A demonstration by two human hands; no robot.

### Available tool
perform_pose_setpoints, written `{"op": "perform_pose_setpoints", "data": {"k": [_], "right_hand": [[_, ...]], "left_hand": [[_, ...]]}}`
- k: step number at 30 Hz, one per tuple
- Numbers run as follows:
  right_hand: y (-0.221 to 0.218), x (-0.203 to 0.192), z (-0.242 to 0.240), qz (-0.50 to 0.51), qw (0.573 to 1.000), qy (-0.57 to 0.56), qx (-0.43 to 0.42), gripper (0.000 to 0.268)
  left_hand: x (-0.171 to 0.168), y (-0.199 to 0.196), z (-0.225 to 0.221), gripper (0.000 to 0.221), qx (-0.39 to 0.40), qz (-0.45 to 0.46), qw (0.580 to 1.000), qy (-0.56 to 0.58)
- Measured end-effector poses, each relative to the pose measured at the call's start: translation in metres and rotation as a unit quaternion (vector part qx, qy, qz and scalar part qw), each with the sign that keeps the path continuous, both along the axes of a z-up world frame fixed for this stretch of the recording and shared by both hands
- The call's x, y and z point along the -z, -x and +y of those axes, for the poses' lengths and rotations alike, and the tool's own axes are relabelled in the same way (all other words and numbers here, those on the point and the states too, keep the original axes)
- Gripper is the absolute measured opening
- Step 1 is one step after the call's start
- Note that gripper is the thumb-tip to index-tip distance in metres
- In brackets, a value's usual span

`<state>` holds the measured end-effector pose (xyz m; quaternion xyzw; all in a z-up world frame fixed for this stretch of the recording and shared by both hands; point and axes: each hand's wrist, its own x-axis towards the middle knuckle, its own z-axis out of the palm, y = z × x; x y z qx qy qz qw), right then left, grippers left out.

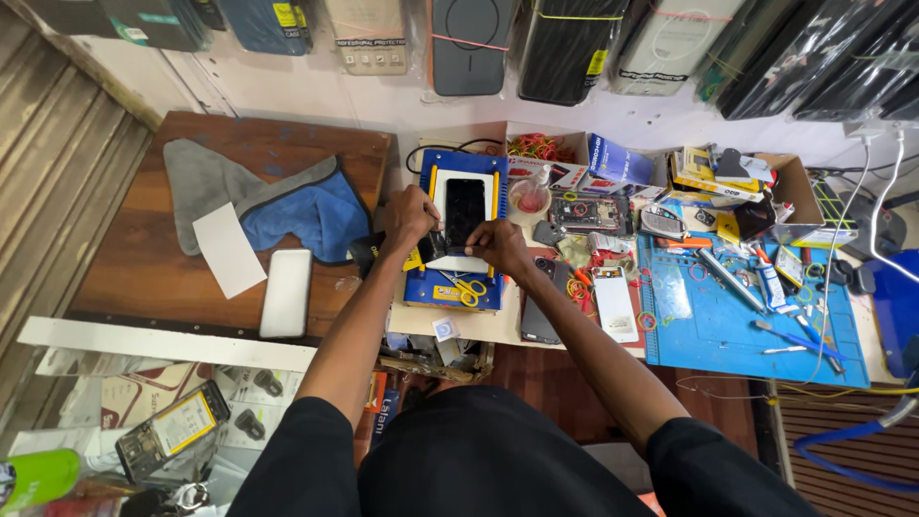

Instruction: The person places a mobile phone on a heating plate, removes a component from the device, and then handles a new screen part while working at a repair bench and glass counter.

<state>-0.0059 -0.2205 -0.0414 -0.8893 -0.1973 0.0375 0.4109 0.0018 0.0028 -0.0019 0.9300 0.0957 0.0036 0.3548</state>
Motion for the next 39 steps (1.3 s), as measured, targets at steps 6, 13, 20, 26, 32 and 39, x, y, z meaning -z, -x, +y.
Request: {"op": "perform_pose_setpoints", "data": {"k": [6,13,20,26,32,39], "right_hand": [[0.003,-0.002,0.002,0.005,1.0,0.011,0.01,0.019],[0.002,-0.001,0.005,-0.004,1.0,0.019,0.016,0.02],[-0.003,0.004,0.002,0.015,0.999,0.03,0.02,0.022],[-0.013,0.008,-0.001,0.057,0.998,0.028,0.014,0.025],[-0.014,0.009,0.001,0.066,0.997,0.039,0.026,0.028],[-0.009,0.004,0.003,0.051,0.997,0.044,0.03,0.026]], "left_hand": [[0.003,-0.011,0.006,0.021,-0.011,0.051,0.998,0.024],[0.002,-0.008,0.008,0.017,0.009,0.055,0.998,0.032],[0.004,0.003,0.004,0.015,-0.015,0.018,0.998,0.057],[0.01,0.01,0.002,0.015,-0.012,-0.054,0.995,0.077],[0.01,0.011,0.004,0.013,-0.031,-0.039,0.993,0.107],[0.006,0.014,0.001,0.014,-0.037,-0.046,0.993,0.1]]}}
